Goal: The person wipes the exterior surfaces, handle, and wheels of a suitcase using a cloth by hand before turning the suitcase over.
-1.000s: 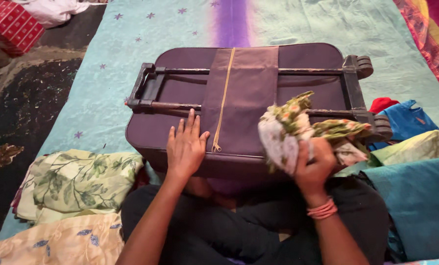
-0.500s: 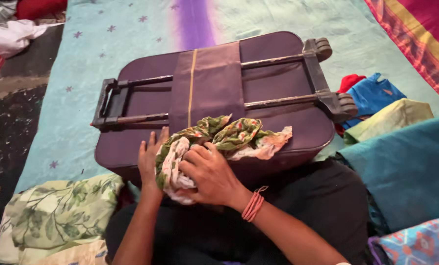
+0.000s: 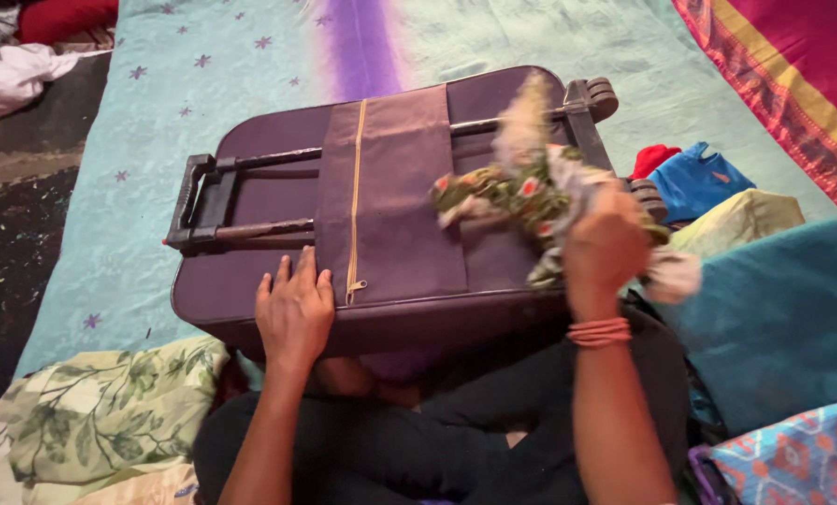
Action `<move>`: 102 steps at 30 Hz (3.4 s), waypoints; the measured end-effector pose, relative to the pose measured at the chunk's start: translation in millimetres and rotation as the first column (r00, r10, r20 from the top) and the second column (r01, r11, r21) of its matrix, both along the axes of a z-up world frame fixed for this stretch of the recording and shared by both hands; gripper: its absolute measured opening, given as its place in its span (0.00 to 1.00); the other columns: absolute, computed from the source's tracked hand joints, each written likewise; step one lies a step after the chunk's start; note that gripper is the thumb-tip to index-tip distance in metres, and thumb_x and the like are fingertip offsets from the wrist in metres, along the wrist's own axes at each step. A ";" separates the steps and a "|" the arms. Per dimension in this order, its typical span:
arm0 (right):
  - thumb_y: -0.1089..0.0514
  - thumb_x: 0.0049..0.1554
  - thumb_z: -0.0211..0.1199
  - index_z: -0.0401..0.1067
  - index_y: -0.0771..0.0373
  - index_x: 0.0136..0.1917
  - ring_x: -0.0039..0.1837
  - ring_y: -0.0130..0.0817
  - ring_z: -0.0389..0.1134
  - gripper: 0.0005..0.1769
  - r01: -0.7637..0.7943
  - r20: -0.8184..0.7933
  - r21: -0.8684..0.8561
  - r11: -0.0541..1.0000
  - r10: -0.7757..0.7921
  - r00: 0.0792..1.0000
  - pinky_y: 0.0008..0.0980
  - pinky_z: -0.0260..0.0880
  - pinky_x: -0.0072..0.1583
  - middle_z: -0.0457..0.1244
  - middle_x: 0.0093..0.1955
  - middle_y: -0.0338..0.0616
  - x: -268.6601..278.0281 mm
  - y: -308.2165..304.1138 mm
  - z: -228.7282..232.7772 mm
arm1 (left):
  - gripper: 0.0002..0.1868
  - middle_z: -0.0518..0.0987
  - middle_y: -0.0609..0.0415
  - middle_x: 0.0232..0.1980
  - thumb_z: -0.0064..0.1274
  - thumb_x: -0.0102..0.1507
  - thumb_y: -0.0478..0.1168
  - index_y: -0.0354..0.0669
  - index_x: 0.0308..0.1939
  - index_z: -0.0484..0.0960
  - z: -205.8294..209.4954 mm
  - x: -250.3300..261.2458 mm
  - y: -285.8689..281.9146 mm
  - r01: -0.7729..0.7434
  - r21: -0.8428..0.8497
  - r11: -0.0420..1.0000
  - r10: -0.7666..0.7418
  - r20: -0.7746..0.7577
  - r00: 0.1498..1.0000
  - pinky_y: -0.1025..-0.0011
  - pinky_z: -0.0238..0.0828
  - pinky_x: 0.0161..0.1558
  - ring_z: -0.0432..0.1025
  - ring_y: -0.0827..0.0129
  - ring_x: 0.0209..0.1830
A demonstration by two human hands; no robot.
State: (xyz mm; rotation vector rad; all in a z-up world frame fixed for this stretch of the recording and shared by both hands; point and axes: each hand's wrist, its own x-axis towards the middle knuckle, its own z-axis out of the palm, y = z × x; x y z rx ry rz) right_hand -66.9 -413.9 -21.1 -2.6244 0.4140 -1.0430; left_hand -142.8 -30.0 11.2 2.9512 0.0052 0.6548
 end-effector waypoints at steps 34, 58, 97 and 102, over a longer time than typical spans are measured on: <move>0.61 0.51 0.64 0.71 0.66 0.51 0.55 0.53 0.68 0.14 -0.619 0.073 0.159 0.769 0.616 0.784 0.48 0.70 0.55 0.65 0.50 0.51 -56.3 117.8 49.4 | 0.24 0.81 0.43 0.61 0.45 0.69 0.47 0.38 0.64 0.79 -9.9 1.5 4.5 -0.015 0.032 0.999 0.015 0.006 1.000 0.50 0.61 0.66 0.71 0.50 0.66; 0.60 0.54 0.65 0.71 0.66 0.50 0.55 0.53 0.69 0.12 -0.620 0.080 0.168 0.766 0.617 0.783 0.48 0.70 0.54 0.65 0.50 0.51 -57.5 119.2 51.2 | 0.23 0.82 0.42 0.59 0.45 0.70 0.45 0.37 0.64 0.80 -6.9 -2.0 0.7 -0.012 0.005 1.000 0.012 0.029 1.000 0.50 0.60 0.67 0.72 0.50 0.66; 0.60 0.54 0.65 0.71 0.66 0.52 0.55 0.52 0.69 0.13 -0.625 0.070 0.155 0.765 0.623 0.779 0.47 0.70 0.55 0.66 0.52 0.50 -61.4 122.1 48.3 | 0.24 0.81 0.42 0.61 0.44 0.70 0.45 0.36 0.65 0.79 -12.6 -8.0 1.3 -0.029 -0.045 0.999 0.029 0.017 0.999 0.51 0.58 0.68 0.71 0.51 0.68; 0.60 0.54 0.65 0.71 0.66 0.52 0.55 0.52 0.69 0.13 -0.624 0.064 0.158 0.766 0.622 0.780 0.48 0.70 0.55 0.66 0.52 0.50 -62.0 122.2 49.9 | 0.24 0.81 0.42 0.61 0.43 0.70 0.45 0.36 0.65 0.79 -12.3 -8.0 0.7 -0.042 -0.045 0.998 0.042 -0.004 0.999 0.51 0.58 0.69 0.70 0.51 0.69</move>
